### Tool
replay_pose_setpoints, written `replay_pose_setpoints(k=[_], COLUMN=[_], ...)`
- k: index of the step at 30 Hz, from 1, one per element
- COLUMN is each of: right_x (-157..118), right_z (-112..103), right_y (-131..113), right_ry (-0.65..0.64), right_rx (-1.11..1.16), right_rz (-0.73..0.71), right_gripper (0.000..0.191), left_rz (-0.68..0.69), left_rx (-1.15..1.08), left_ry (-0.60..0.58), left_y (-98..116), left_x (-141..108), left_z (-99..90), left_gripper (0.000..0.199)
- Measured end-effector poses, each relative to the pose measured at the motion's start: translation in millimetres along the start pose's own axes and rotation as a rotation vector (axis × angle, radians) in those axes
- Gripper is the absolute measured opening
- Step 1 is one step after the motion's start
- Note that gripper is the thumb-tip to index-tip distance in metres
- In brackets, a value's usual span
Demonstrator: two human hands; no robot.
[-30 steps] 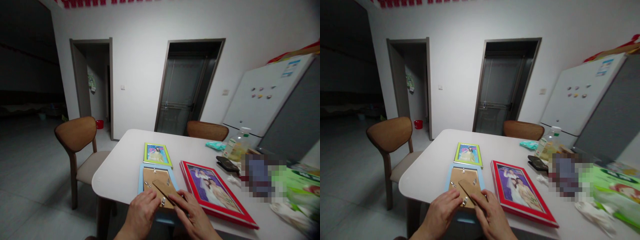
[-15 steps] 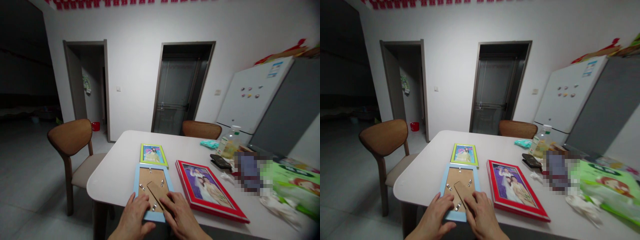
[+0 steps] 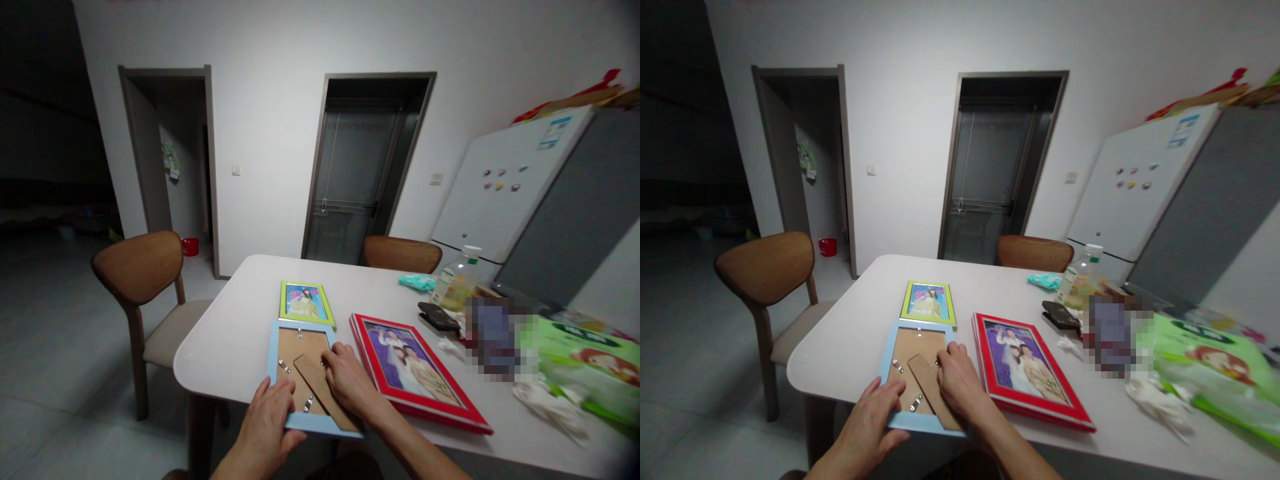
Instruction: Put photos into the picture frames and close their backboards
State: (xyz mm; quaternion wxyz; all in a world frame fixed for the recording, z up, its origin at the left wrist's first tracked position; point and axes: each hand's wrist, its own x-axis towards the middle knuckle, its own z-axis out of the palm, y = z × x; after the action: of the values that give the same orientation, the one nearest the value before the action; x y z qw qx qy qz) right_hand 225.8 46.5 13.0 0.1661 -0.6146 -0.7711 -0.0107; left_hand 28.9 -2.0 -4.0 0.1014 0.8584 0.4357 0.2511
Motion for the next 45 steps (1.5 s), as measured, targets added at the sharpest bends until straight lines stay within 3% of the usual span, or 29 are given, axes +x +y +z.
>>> replay_pose_setpoints(k=[13, 18, 26, 37, 45], right_x=[-4.9, 22.1, 73.6, 100.9, 100.4], right_z=[-1.3, 4.2, 30.1, 46.7, 37.9], right_y=[6.9, -5.9, -21.5, -16.5, -21.0], right_ry=[0.007, 0.032, 0.013, -0.018, -0.005], right_rx=[0.13, 0.136, 0.085, 0.118, 0.198], right_rz=[-0.014, -0.011, 0.125, 0.333, 0.315], right_gripper=[0.026, 0.032, 0.026, 0.015, 0.018], left_rz=[-0.057, -0.078, -0.067, -0.076, -0.106], left_rx=[-0.027, -0.021, -0.018, -0.073, -0.065], left_ry=[-0.006, -0.012, -0.036, -0.004, -0.012], left_y=[8.5, 8.8, 8.4, 9.6, 9.7], left_x=[1.0, 0.3, 2.8, 0.9, 0.4], left_z=[-7.6, -6.6, -7.4, -5.8, -3.5], left_gripper=[0.051, 0.054, 0.053, 0.054, 0.057])
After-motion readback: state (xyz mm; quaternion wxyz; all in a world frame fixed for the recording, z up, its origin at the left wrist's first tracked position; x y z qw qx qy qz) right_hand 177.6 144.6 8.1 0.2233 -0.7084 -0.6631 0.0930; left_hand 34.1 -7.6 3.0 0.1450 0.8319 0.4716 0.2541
